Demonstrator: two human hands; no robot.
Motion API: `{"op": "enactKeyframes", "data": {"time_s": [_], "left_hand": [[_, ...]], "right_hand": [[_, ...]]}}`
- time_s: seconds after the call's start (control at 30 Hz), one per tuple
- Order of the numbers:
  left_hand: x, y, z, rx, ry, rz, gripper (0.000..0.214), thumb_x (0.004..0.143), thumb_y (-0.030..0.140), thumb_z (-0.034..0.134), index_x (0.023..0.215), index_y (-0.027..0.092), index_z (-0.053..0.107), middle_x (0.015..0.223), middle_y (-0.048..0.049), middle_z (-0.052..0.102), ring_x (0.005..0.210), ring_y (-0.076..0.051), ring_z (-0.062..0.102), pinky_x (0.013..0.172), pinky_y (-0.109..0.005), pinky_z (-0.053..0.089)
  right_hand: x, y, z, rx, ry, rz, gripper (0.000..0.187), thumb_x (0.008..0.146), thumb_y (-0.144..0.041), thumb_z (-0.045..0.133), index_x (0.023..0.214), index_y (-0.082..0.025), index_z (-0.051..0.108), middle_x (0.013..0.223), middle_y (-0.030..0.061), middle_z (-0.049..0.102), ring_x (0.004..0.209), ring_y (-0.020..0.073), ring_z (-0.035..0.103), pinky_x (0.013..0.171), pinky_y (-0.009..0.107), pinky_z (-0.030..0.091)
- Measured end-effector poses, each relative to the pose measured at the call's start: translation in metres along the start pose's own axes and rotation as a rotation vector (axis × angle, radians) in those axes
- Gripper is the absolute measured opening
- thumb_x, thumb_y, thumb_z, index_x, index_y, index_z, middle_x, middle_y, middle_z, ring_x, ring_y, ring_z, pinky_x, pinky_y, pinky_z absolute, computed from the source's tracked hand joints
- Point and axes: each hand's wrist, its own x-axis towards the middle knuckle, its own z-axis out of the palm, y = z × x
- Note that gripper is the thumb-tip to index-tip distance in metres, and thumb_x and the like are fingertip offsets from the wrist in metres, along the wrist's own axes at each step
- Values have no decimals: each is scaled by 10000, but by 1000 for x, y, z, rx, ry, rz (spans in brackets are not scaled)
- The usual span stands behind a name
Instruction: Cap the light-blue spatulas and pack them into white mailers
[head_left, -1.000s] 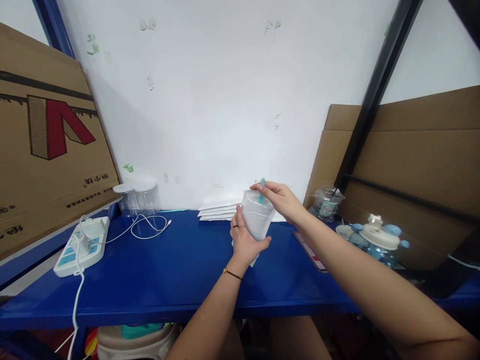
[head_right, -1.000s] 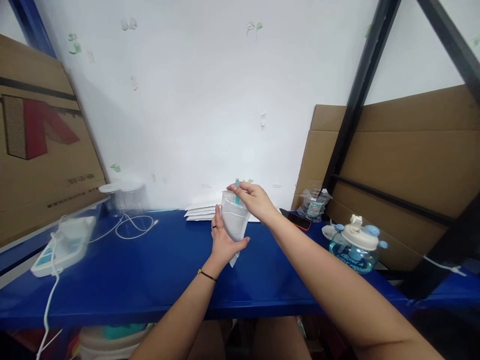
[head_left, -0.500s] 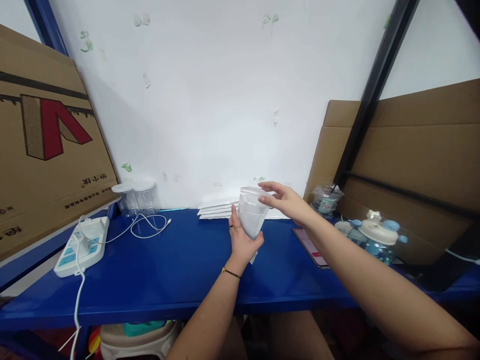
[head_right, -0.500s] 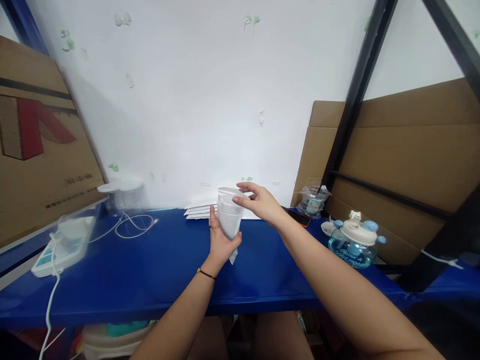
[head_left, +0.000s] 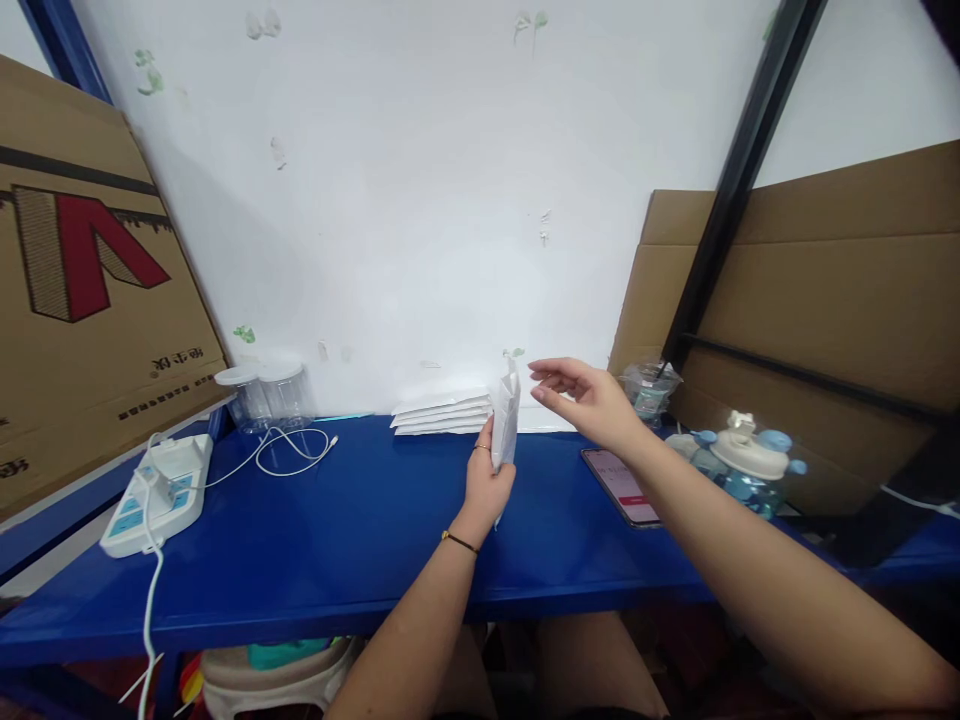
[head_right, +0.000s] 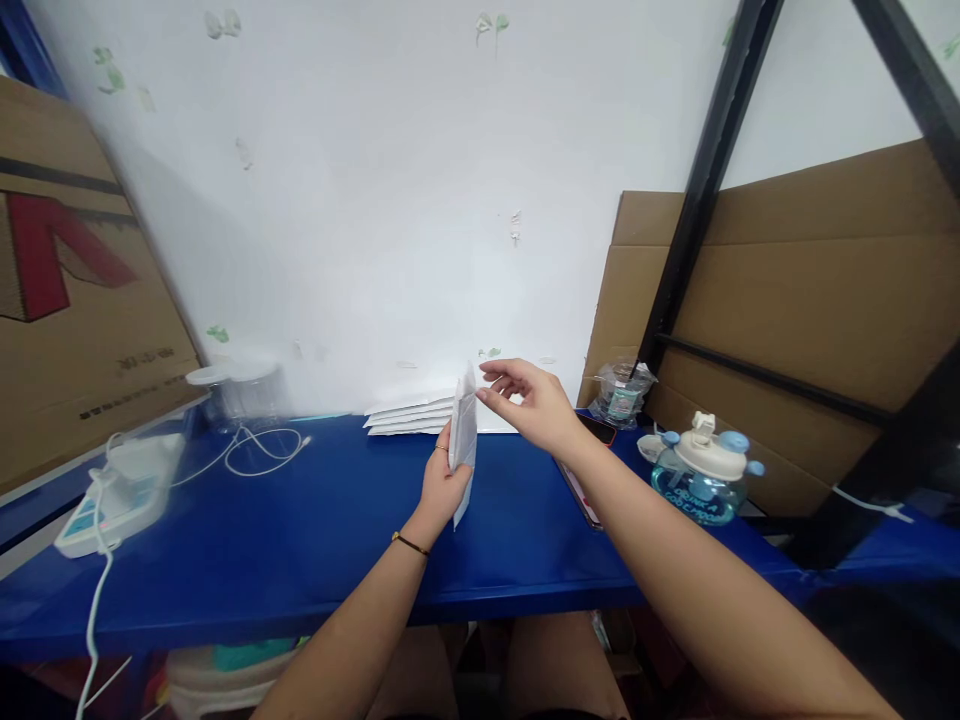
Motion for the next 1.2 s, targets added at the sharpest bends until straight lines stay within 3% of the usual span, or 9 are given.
{"op": "enactKeyframes", "data": {"time_s": [0.13, 0.33, 0.43, 0.53, 0.63, 0.7, 0.8, 0.93, 1.2], "left_hand": [[4, -5, -10, -110, -106, -47, 606, 633, 101, 447, 1228, 200, 511, 1158, -45, 600, 1037, -217, 554, 898, -340, 430], [10, -8, -21, -133, -309, -204, 345, 578, 139, 456, 881, 143, 621, 802, -12, 627, 733, -180, 561, 653, -267, 459], [13, -5, -24, -164, -426, -245, 264, 598, 139, 471, 821, 134, 613, 678, 14, 593, 629, -143, 536, 592, -237, 438], [18, -2, -32, -189, -448, -194, 329, 671, 181, 539, 989, 148, 614, 820, -18, 642, 746, -162, 584, 672, -255, 470], [25, -7, -49, -129, -406, -198, 485, 707, 271, 608, 1180, 182, 551, 1015, -69, 635, 861, -178, 604, 756, -292, 485], [30, -16, -64, -28, -309, -247, 488, 698, 308, 635, 1165, 182, 568, 1031, -85, 631, 824, -167, 613, 753, -300, 490], [33, -31, -84, 12, -145, -315, 439, 708, 330, 621, 1118, 176, 588, 1011, -84, 633, 794, -156, 623, 736, -294, 496], [36, -39, -94, -29, 2, -349, 412, 722, 337, 582, 1097, 165, 579, 950, -60, 623, 755, -140, 634, 705, -268, 491], [34, -39, -95, 182, -44, -297, 330, 748, 344, 545, 1026, 183, 623, 815, -11, 631, 620, -112, 573, 575, -216, 445]], "right_hand": [[-9, 14, -12, -309, -86, -201, 433, 786, -376, 596, 1204, -268, 562, 1237, 83, 564, 1133, 284, 509, 949, 473, 419], [-11, 19, -12, -436, -243, -332, 471, 811, -374, 569, 1268, -279, 508, 1308, 64, 522, 1224, 280, 434, 1020, 483, 317], [-7, 12, -11, -426, -386, -301, 312, 819, -398, 556, 1091, -267, 635, 1064, 71, 658, 1027, 265, 559, 915, 433, 379], [1, 9, -19, -406, -467, -137, 213, 809, -414, 565, 789, -241, 686, 690, 41, 653, 658, 191, 567, 681, 323, 410], [13, 22, -41, -469, -261, 56, 251, 754, -418, 625, 602, -218, 625, 489, 6, 525, 505, 151, 462, 560, 287, 350], [22, 42, -60, -425, -124, 195, 221, 745, -409, 634, 653, -209, 646, 498, 4, 528, 490, 148, 463, 522, 284, 349], [31, 86, -83, -142, 116, 434, 230, 744, -383, 630, 868, -193, 667, 637, 34, 614, 509, 160, 519, 472, 294, 403], [32, 153, -81, 146, 479, 577, 153, 703, -277, 661, 801, -163, 634, 733, 68, 631, 553, 154, 556, 458, 297, 474], [20, 240, -32, -189, 347, 808, 133, 735, -232, 557, 716, -119, 625, 736, 138, 647, 750, 251, 618, 616, 344, 489]]}}
